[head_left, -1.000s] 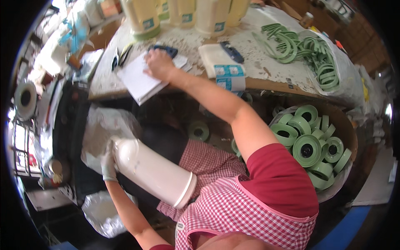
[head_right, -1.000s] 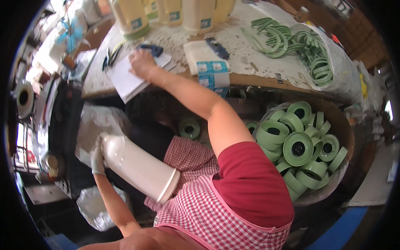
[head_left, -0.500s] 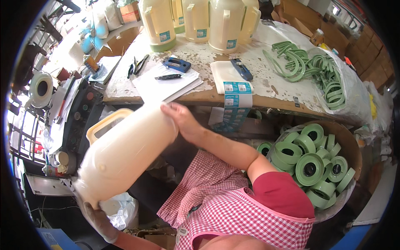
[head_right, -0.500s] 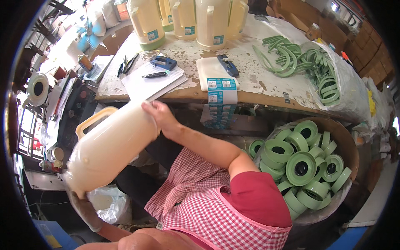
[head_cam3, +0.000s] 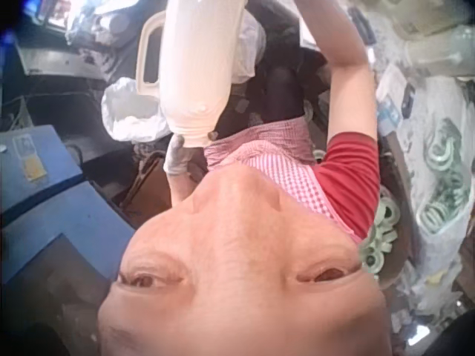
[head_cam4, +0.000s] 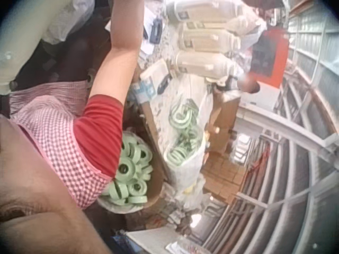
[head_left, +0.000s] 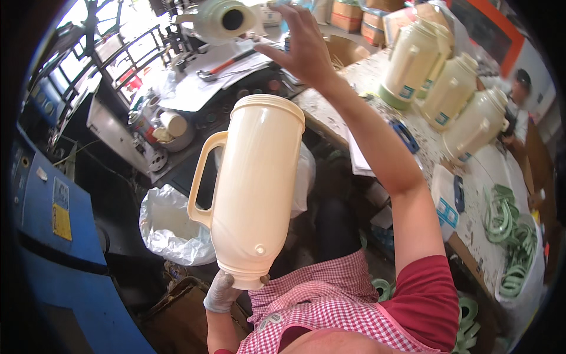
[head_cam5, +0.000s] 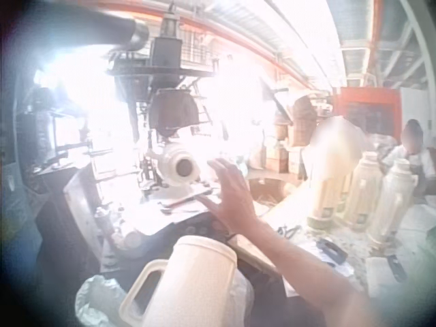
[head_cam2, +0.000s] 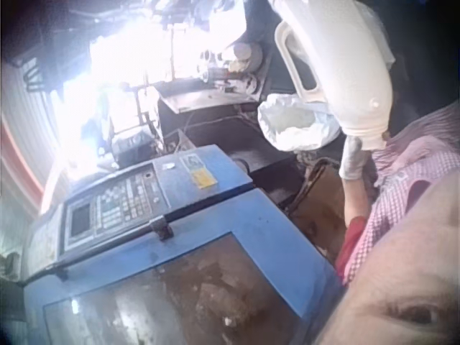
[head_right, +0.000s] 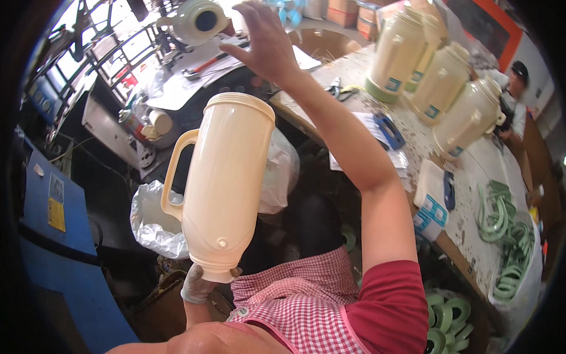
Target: The person assembles white plastic jugs by inserting green handles, applying labels, and placing them on a table. The person repeatedly picks up jugs, inserts handles, applies labels, and sets them down.
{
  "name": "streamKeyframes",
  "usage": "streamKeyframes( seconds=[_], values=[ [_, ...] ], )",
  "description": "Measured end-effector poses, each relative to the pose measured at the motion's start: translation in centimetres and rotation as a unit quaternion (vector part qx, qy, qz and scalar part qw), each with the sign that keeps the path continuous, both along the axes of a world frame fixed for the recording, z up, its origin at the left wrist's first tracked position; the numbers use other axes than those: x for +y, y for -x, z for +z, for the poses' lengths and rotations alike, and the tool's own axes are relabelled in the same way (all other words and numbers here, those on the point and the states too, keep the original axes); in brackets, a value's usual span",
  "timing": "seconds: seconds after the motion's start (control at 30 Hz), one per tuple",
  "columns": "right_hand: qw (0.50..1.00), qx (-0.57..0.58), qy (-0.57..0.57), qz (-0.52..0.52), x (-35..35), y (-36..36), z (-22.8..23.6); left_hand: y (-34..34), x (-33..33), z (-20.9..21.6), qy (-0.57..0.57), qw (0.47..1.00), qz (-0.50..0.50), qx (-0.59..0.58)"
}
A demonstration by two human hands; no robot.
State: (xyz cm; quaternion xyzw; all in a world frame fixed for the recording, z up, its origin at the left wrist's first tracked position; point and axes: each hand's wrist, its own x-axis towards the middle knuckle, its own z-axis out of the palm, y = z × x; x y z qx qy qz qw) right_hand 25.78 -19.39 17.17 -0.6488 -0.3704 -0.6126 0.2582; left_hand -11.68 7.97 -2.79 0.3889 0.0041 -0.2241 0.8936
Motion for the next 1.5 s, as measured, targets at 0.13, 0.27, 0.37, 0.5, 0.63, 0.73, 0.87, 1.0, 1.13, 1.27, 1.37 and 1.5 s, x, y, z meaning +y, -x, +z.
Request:
streamKeyframes(
  seconds=[0.13,0.27,0.37,0.5,0.63,0.73,0.87,1.0,1.13,1.27,1.37,1.5],
  values=[
    [0.982,0.102,0.156,-0.006,5.7,-5.5,4.1,0.2,-0.4,1.4,0.04,0.997,0.067,0.011],
    [0.978,0.151,0.141,-0.029,5.8,-4.4,3.9,-0.1,0.3,1.4,0.038,0.995,0.087,-0.013],
    [0.993,0.011,0.113,-0.044,1.1,3.6,1.8,0.2,1.3,3.4,0.018,0.99,0.131,-0.051],
    [0.99,0.034,-0.077,-0.115,-11.0,20.0,0.4,-2.9,1.6,6.1,-0.027,0.984,0.146,-0.098],
    [0.967,0.164,-0.193,0.007,-17.5,28.3,1.0,-12.7,-2.4,12.5,-0.241,0.919,0.159,-0.267],
    [0.923,0.342,-0.179,-0.006,-16.5,26.4,-1.5,-19.3,-8.2,17.2,-0.247,0.884,0.115,-0.38],
    [0.879,0.463,-0.097,0.062,-11.7,24.4,-4.1,-25.3,-15.2,20.8,0.254,0.951,-0.034,-0.172],
    [0.87,0.482,-0.055,0.093,-8.8,23.1,-5.0,-24.9,-16.9,21.6,0.247,0.951,0.038,-0.181],
    [0.886,0.456,-0.051,0.07,-9.2,23.2,-6.6,-21.8,-13.9,19.3,0.101,0.967,0.117,-0.204],
    [0.891,0.446,-0.029,0.073,-9.1,22.9,-8.3,-21.8,-11.1,20.1,0.029,0.975,0.11,-0.19],
    [0.888,0.449,-0.04,0.089,-8.7,22.7,-8.5,-24.0,-9.6,21.0,0.087,0.977,0.065,-0.183],
    [0.881,0.459,-0.055,0.099,-8.2,21.9,-8.9,-28.6,-11.6,22.6,0.12,0.968,0.072,-0.209]
  ],
)
